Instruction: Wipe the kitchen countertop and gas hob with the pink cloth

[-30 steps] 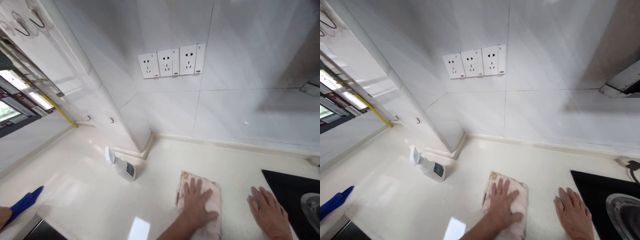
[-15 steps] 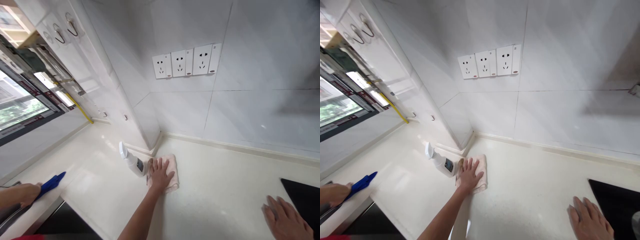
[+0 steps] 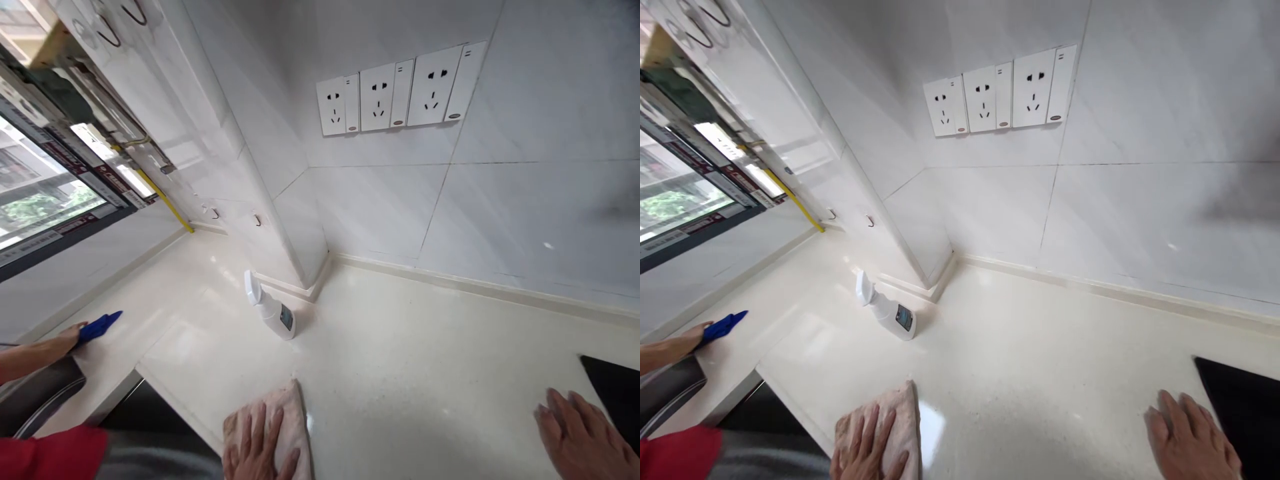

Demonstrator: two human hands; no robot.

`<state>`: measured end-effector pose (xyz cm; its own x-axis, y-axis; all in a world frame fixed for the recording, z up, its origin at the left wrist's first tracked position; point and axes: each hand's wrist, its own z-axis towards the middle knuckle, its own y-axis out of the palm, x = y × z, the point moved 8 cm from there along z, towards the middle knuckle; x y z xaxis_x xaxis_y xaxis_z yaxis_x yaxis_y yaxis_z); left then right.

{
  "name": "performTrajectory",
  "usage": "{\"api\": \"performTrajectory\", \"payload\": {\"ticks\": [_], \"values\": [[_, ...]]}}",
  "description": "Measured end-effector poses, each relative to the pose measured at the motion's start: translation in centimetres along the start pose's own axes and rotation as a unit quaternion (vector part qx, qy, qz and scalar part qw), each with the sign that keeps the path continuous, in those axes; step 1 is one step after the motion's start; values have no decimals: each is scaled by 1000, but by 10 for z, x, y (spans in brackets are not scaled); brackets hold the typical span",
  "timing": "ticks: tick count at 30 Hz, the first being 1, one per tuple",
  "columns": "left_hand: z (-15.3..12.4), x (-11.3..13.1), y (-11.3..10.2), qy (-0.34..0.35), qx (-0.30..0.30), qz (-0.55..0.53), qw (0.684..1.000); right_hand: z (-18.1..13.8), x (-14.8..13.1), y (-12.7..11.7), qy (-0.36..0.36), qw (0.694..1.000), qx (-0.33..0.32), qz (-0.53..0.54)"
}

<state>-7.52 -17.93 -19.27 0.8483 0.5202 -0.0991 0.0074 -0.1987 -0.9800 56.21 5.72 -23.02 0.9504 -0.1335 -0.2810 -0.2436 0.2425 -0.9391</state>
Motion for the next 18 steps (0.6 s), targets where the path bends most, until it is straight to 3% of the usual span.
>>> {"api": "performTrajectory", "payload": {"ticks": [3, 6, 9, 13, 16, 18], "values": [[8, 12, -1, -18, 7, 15, 1000, -1, -7, -5, 27, 1000, -6, 0], [28, 54, -15, -25, 30, 11, 999, -1, -13, -7, 26, 1000, -9, -4], [58, 126, -38, 41, 40, -39, 998, -1, -14, -8, 20, 1000, 4, -14], [83, 233, -71, 202, 29, -132, 970, -1, -15, -7, 10, 999, 21, -26], [76, 291, -83, 263, 33, -147, 953, 0, -15, -7, 7, 999, 34, -29], [57, 320, -80, 294, 31, -153, 943, 0, -14, -6, 7, 999, 39, -29]]}}
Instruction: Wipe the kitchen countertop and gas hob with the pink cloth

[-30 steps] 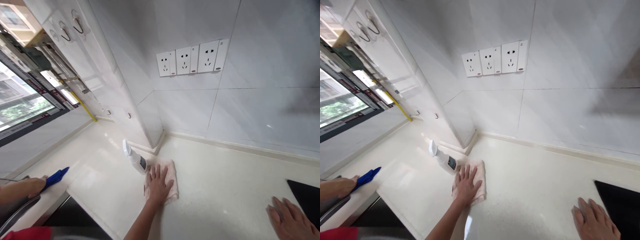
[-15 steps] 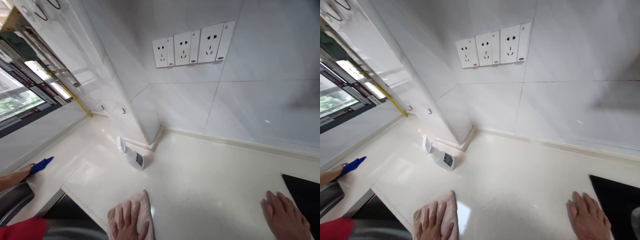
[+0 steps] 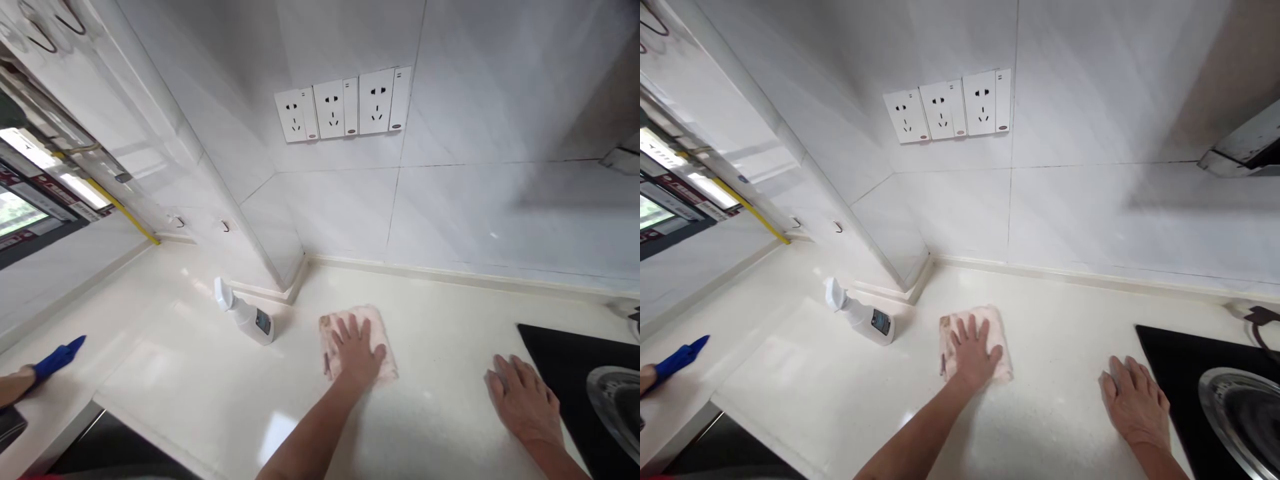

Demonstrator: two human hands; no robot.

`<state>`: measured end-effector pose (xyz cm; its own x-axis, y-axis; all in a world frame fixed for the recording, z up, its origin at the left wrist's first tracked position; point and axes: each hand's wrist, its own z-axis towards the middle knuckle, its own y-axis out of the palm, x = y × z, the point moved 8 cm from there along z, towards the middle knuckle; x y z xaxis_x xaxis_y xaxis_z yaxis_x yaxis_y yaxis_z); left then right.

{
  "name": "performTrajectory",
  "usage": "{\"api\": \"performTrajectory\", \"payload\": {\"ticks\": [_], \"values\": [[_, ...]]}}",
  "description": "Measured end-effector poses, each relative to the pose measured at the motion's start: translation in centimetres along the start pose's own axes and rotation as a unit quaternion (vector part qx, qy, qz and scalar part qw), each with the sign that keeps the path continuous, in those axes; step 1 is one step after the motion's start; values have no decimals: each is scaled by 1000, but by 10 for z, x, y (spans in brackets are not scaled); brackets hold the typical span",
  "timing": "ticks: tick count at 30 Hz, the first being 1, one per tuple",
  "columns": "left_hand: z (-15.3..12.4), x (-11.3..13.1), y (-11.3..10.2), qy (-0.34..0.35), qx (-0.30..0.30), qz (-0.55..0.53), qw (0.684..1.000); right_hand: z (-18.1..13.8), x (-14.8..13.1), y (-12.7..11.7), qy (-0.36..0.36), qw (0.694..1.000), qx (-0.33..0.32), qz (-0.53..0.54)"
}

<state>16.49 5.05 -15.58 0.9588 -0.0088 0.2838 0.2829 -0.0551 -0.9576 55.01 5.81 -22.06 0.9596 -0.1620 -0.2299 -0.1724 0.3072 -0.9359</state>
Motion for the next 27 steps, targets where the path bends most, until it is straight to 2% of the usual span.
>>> {"api": "performTrajectory", "payload": {"ticks": [3, 5, 7, 9, 11, 14, 17, 19, 22, 27], "values": [[-28, 46, 33, 84, -22, -18, 996, 1, 3, 3, 2, 1000, 0, -3], [-63, 71, 58, 191, -41, -32, 980, 1, 3, 3, -1, 1000, 5, -10], [-100, 73, 77, 262, -45, -32, 963, 0, 2, 2, -9, 1000, 14, -17], [-126, 49, 81, 269, -30, -16, 963, -1, 2, 1, -13, 1000, 17, -21], [-137, 4, 71, 214, -1, 13, 977, -1, 2, 2, -13, 1000, 9, -20], [-141, -82, 31, 48, 50, 72, 995, -2, 3, 4, -9, 1000, -7, -16], [-144, -158, -12, -142, 76, 135, 978, -1, 2, 2, -9, 1000, -4, -16], [-145, -187, -30, -233, 71, 166, 955, -1, -1, 0, -14, 1000, 6, -21], [-137, -196, -40, -293, 60, 191, 935, -1, -4, 0, -21, 999, 12, -32], [-97, -161, -37, -302, 80, 171, 934, 0, -3, 8, -21, 999, 10, -44]]}}
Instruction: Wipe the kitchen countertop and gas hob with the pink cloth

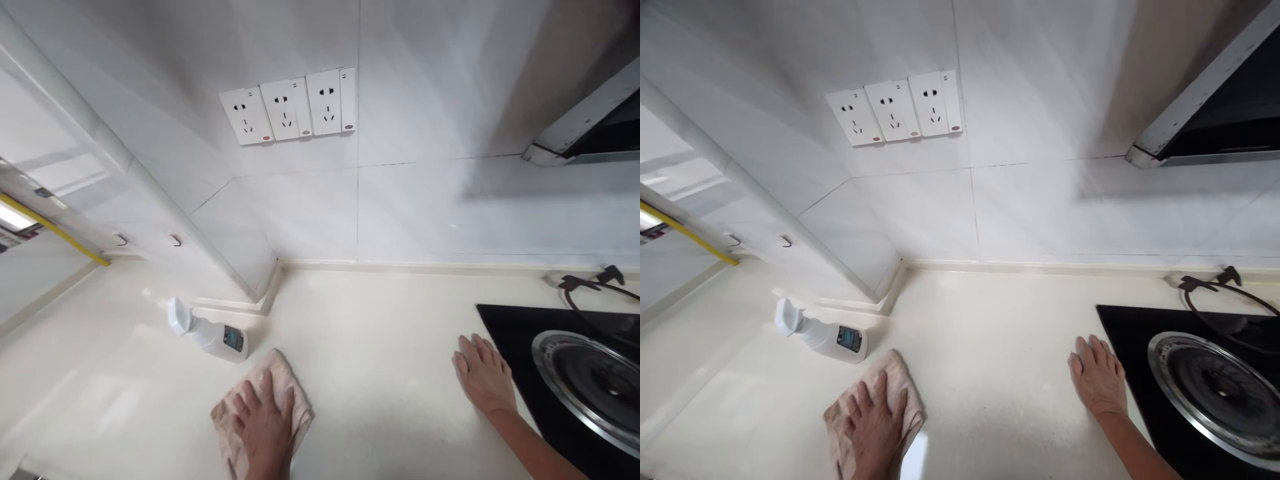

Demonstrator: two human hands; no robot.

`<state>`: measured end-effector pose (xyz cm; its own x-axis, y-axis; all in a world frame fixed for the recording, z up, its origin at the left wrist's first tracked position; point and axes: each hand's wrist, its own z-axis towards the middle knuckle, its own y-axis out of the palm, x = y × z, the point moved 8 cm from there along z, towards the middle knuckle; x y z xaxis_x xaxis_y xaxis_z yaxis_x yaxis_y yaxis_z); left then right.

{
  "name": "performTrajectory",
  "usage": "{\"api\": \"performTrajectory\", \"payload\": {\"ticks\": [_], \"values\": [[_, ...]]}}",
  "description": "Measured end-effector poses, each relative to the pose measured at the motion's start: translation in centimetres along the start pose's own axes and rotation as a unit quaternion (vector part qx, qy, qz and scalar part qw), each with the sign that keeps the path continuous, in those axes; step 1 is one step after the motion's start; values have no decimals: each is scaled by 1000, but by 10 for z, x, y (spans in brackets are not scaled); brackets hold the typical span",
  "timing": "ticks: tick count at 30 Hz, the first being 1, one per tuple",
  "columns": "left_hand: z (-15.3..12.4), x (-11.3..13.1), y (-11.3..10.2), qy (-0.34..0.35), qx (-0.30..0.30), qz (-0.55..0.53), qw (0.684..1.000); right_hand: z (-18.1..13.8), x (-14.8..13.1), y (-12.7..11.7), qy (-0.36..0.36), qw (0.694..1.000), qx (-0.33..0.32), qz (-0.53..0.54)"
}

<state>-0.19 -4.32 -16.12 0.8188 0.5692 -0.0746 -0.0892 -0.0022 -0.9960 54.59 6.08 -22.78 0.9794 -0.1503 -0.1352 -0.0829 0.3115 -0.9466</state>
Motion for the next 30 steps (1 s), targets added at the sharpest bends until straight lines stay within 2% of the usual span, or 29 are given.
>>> {"api": "performTrajectory", "payload": {"ticks": [4, 7, 10, 13, 16, 18, 21, 24, 27, 29, 30], "values": [[26, 75, -3, 70, -15, -47, 996, 0, -1, 3, 4, 1000, 1, -9], [49, 142, -5, 135, -34, -98, 985, 1, -4, 1, 1, 1000, 9, -16], [57, 213, -6, 210, -45, -125, 969, 3, -7, -2, -4, 1000, 14, -15], [39, 277, -6, 298, -67, -153, 940, 4, -8, -4, -4, 1000, 18, -9], [-7, 317, -4, 396, -102, -178, 895, 4, -8, -4, -1, 1000, 19, -5], [-50, 328, -1, 476, -131, -201, 846, 5, -8, -4, -1, 1000, 22, -3], [-113, 320, 7, 580, -146, -224, 770, 6, -8, -4, -1, 1000, 31, 1], [-150, 292, 27, 630, -102, -207, 742, 5, -7, -4, -1, 999, 42, 0], [-152, 258, 47, 645, -20, -186, 741, 5, -8, -3, -6, 999, 50, 0], [-134, 232, 52, 639, 17, -180, 748, 4, -7, -2, -7, 999, 51, 0], [-118, 220, 51, 624, 23, -178, 761, 4, -7, -1, -6, 999, 50, 0]]}}
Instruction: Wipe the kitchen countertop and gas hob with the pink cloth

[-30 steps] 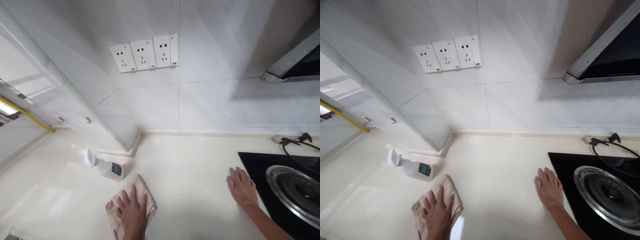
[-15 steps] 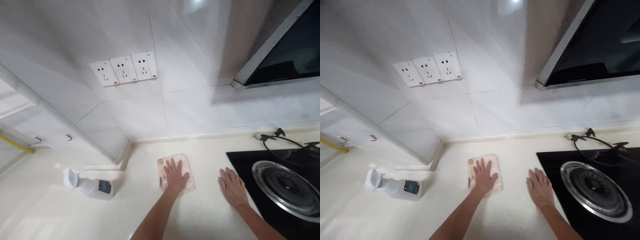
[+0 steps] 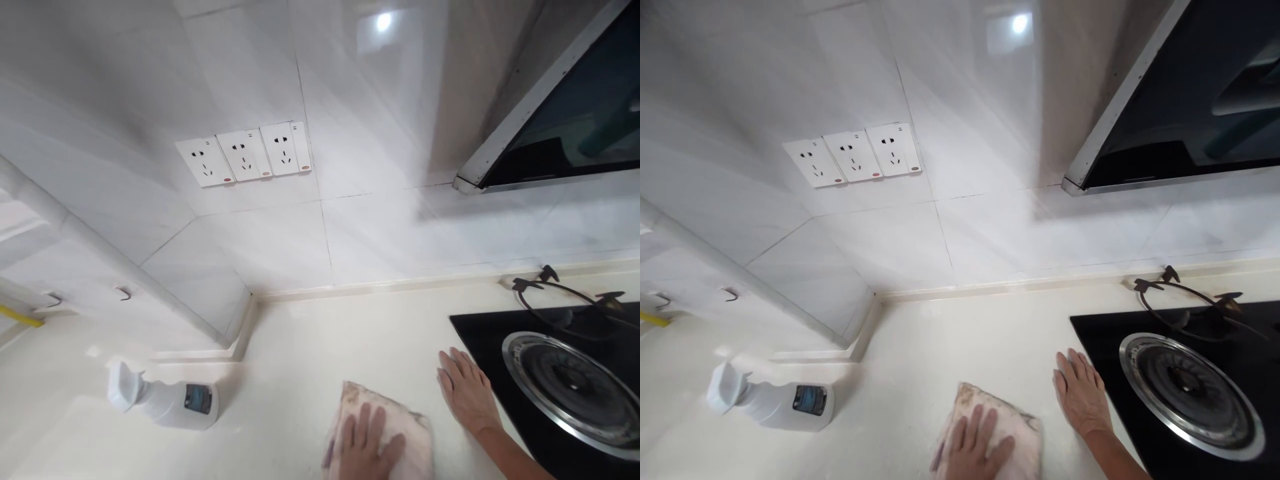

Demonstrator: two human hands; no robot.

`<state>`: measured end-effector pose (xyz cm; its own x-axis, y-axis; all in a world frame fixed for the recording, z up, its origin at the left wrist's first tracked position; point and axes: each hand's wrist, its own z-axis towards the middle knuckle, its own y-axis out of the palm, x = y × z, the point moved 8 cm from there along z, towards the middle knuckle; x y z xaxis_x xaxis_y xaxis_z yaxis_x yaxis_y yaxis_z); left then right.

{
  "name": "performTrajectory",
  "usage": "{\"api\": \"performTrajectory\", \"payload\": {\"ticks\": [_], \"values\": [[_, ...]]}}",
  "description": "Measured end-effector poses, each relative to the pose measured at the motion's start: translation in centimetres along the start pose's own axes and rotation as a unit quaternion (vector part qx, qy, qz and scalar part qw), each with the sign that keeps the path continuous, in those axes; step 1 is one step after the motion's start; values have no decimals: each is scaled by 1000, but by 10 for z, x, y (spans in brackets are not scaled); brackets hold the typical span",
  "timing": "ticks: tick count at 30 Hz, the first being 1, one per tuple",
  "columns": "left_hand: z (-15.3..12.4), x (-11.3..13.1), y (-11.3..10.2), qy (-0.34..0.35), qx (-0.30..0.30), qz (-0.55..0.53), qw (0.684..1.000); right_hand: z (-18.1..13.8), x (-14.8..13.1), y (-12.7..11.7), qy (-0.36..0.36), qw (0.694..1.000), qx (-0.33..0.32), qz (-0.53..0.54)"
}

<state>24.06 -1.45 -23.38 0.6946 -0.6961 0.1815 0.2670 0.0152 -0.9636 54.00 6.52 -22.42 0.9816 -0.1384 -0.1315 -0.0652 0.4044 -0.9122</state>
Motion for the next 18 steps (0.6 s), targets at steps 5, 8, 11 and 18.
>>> {"api": "performTrajectory", "payload": {"ticks": [5, 8, 11, 18], "values": [[-14, -124, -81, -327, -9, 55, 944, 0, 1, 3, 2, 1000, -12, 0], [-2, -169, -125, -438, -12, 76, 895, 0, 1, 6, 6, 1000, -18, -4], [25, -184, -138, -439, -8, 77, 895, 0, 0, 6, 6, 1000, -15, -10], [101, -155, -107, -353, -17, 40, 935, 1, -3, 3, 5, 1000, -2, -19]]}}
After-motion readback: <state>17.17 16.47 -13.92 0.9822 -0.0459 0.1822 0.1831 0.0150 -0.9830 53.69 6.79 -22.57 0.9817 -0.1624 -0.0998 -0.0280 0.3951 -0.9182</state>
